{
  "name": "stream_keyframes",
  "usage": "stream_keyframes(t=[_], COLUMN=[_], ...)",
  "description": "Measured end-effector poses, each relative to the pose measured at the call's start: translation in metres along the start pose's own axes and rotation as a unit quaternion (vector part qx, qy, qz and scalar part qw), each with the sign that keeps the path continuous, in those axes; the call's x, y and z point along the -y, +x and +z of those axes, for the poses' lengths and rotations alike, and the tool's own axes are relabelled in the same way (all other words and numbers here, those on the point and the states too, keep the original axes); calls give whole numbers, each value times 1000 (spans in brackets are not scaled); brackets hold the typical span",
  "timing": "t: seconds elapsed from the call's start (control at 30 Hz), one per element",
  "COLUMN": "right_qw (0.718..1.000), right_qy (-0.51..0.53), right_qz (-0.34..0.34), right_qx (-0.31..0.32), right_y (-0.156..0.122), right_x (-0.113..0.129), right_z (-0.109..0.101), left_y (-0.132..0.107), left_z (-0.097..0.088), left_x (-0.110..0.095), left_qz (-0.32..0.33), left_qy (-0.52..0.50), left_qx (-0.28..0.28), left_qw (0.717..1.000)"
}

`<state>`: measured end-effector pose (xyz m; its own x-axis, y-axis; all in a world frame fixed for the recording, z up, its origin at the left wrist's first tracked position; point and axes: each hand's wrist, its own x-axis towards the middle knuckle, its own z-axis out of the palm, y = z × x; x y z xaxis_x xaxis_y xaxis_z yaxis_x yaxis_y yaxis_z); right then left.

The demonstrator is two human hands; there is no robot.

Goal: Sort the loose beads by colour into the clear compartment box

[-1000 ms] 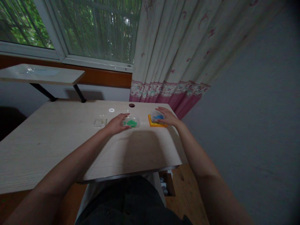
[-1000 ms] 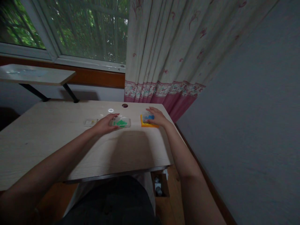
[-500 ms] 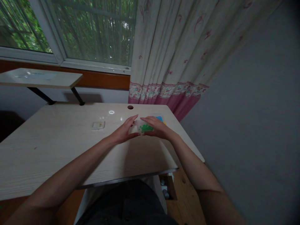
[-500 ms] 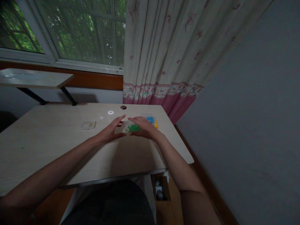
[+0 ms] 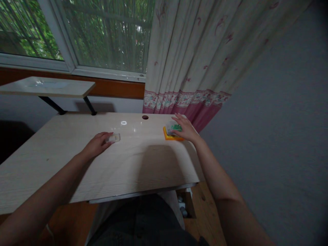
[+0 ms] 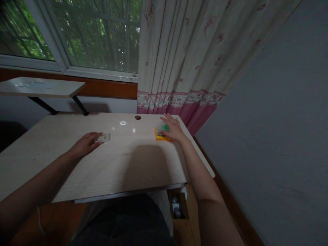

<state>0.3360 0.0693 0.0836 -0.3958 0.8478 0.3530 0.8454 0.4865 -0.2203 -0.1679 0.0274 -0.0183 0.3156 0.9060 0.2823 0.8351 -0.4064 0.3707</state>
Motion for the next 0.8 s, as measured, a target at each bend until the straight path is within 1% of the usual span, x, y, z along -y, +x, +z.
stream_keyframes(t=[0.03,0.1,0.2,0.23,0.3,0.33,0.4,0.47,0.5,0.57,0.6,0.7,0.77,0.8], right_qw=[1000,996,979,972,966,964,960,957,958,965,970,979,981,981], right_qy=[9,43,117,137,156,162,183,200,202,186,179,168,168,176], right_qz=[-24,-80,-163,-183,-199,-204,-206,-204,-200,-180,-162,-105,-78,-65], right_qx=[-18,-17,32,46,54,52,40,40,43,38,18,-46,-60,-53], right_y=[-1,-3,-8,-9,-12,-13,-15,-15,-15,-13,-12,-6,-4,-4], right_x=[14,44,90,102,120,125,127,118,110,85,69,12,-23,-38], right_z=[0,5,27,36,52,57,59,49,42,24,15,-4,-6,-5], left_y=[4,14,29,33,39,41,44,44,44,44,45,55,68,76], left_z=[0,1,5,7,10,12,15,18,20,23,26,43,60,69], left_x=[-10,-35,-77,-92,-119,-131,-151,-163,-166,-169,-169,-172,-180,-185], left_qz=[3,23,30,34,54,70,102,125,135,147,148,113,73,50], left_qy=[-24,-77,-137,-154,-190,-201,-221,-245,-254,-262,-264,-297,-351,-378], left_qx=[-12,-32,-53,-50,-38,-32,-24,-24,-28,-37,-39,-29,-9,0], left_qw=[1000,996,989,986,980,977,970,961,957,953,952,948,934,924])
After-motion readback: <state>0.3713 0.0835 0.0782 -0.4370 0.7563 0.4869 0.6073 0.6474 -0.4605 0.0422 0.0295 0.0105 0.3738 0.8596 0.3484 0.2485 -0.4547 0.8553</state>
